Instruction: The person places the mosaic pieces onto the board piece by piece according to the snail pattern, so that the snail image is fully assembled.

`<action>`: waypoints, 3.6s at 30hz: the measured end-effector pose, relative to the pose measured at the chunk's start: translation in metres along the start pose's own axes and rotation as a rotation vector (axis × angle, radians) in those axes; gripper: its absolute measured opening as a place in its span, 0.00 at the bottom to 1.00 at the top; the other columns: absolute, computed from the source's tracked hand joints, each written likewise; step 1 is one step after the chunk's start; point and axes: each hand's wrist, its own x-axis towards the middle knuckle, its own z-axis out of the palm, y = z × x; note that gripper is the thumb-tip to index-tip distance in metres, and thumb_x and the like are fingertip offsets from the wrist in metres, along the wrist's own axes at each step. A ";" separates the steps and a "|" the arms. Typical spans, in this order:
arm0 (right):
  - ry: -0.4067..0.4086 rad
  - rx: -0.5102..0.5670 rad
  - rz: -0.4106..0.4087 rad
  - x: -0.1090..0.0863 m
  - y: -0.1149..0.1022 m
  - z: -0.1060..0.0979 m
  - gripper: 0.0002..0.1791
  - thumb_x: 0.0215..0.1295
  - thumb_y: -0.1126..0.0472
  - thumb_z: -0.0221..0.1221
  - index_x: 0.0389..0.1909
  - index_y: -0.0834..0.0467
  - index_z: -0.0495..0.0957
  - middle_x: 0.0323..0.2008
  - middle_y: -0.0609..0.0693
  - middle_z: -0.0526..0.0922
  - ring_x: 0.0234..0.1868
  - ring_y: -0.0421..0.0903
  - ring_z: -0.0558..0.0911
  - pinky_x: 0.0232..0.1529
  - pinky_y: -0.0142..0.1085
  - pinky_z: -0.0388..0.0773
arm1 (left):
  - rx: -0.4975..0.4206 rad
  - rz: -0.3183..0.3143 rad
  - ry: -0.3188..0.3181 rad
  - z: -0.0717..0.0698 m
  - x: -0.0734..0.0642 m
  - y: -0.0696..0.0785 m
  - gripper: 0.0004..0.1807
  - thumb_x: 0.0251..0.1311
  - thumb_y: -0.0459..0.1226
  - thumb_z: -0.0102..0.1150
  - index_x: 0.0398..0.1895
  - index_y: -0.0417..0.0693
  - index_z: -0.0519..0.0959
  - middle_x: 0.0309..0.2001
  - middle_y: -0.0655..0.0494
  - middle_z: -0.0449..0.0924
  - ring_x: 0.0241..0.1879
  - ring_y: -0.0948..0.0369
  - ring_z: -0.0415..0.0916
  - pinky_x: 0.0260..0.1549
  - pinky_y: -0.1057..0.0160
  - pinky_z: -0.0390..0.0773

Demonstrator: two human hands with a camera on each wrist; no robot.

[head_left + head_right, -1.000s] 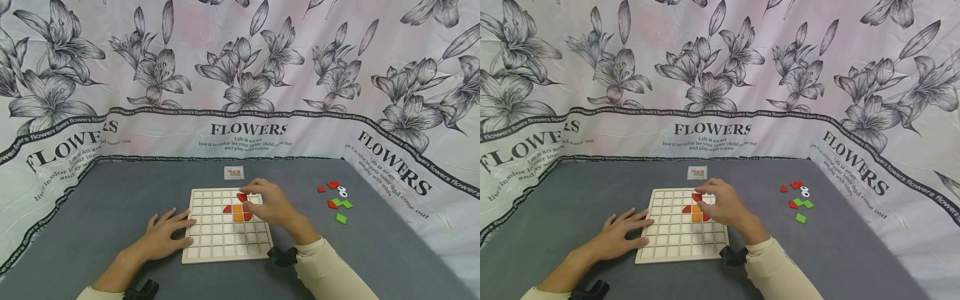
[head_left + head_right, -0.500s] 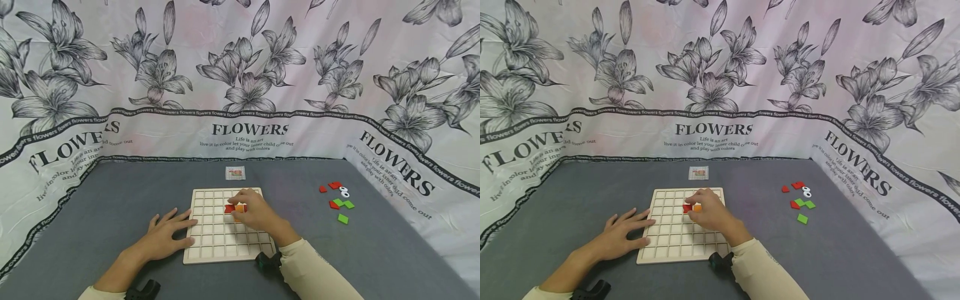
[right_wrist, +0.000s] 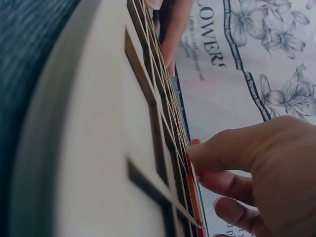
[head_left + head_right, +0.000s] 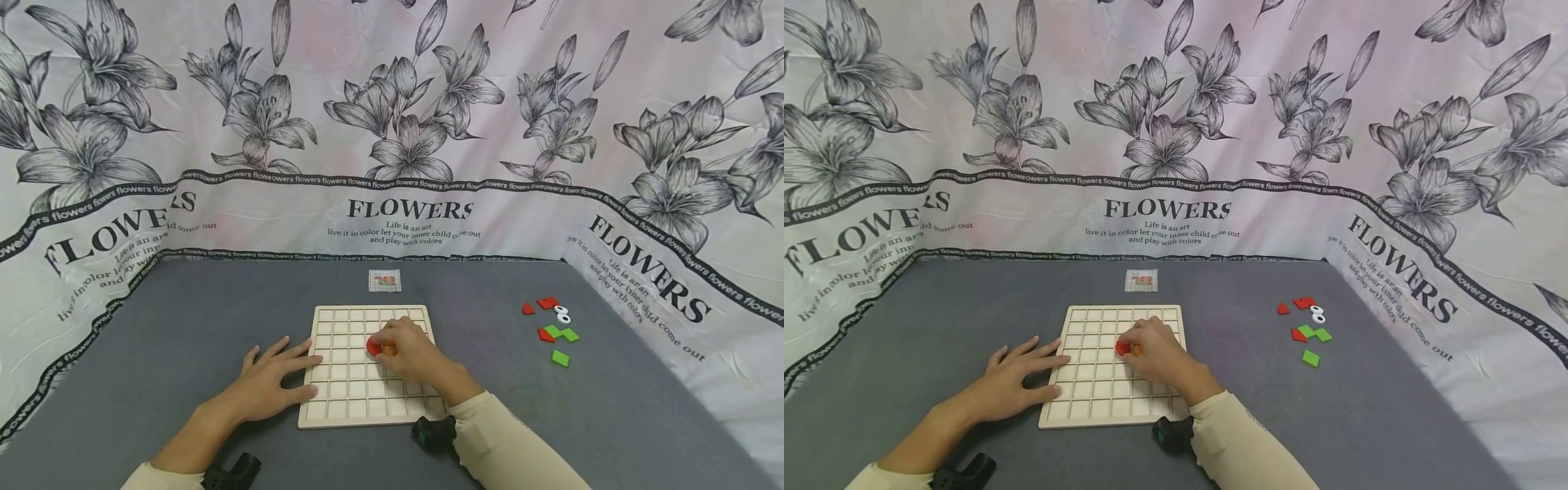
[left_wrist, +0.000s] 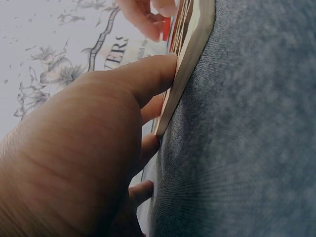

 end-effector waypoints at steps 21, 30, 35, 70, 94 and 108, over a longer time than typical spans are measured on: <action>0.048 -0.128 -0.057 -0.001 0.001 0.003 0.11 0.55 0.65 0.63 0.37 0.50 0.88 0.39 0.45 0.77 0.38 0.46 0.68 0.36 0.39 0.65 | 0.004 -0.005 0.002 -0.001 -0.001 0.003 0.32 0.60 0.59 0.58 0.65 0.57 0.75 0.71 0.52 0.59 0.71 0.39 0.45 0.57 0.27 0.31; 0.098 -0.166 -0.066 -0.001 0.004 0.004 0.10 0.54 0.62 0.65 0.37 0.48 0.89 0.37 0.45 0.76 0.35 0.46 0.66 0.35 0.39 0.64 | 0.011 -0.003 0.006 -0.001 -0.001 0.002 0.32 0.60 0.59 0.59 0.65 0.57 0.75 0.71 0.52 0.59 0.71 0.39 0.45 0.57 0.27 0.32; 0.142 -0.115 -0.071 0.000 0.007 0.001 0.09 0.54 0.63 0.65 0.36 0.51 0.89 0.35 0.46 0.76 0.34 0.45 0.67 0.34 0.39 0.65 | 0.014 -0.007 0.004 -0.001 0.000 0.003 0.32 0.60 0.59 0.59 0.65 0.57 0.75 0.71 0.53 0.59 0.71 0.39 0.45 0.58 0.28 0.31; 0.468 -0.137 0.005 -0.084 0.083 -0.158 0.16 0.58 0.75 0.63 0.47 0.61 0.83 0.45 0.55 0.77 0.49 0.59 0.70 0.42 0.55 0.67 | 0.013 -0.002 0.010 -0.001 -0.001 0.002 0.32 0.60 0.60 0.58 0.65 0.57 0.75 0.71 0.52 0.59 0.71 0.39 0.44 0.57 0.28 0.31; 0.164 -0.124 0.380 -0.148 0.168 -0.160 0.18 0.63 0.70 0.57 0.54 0.64 0.79 0.47 0.65 0.76 0.44 0.63 0.74 0.38 0.56 0.72 | 0.004 -0.013 -0.001 -0.001 0.000 0.003 0.33 0.60 0.61 0.57 0.65 0.59 0.74 0.72 0.54 0.59 0.71 0.40 0.44 0.57 0.28 0.32; 0.056 -0.213 0.399 -0.151 0.180 -0.144 0.14 0.59 0.66 0.64 0.47 0.63 0.82 0.39 0.66 0.78 0.43 0.68 0.75 0.40 0.60 0.72 | 0.018 -0.013 -0.007 -0.003 -0.001 0.003 0.33 0.60 0.61 0.57 0.66 0.58 0.74 0.72 0.53 0.58 0.71 0.39 0.44 0.57 0.27 0.32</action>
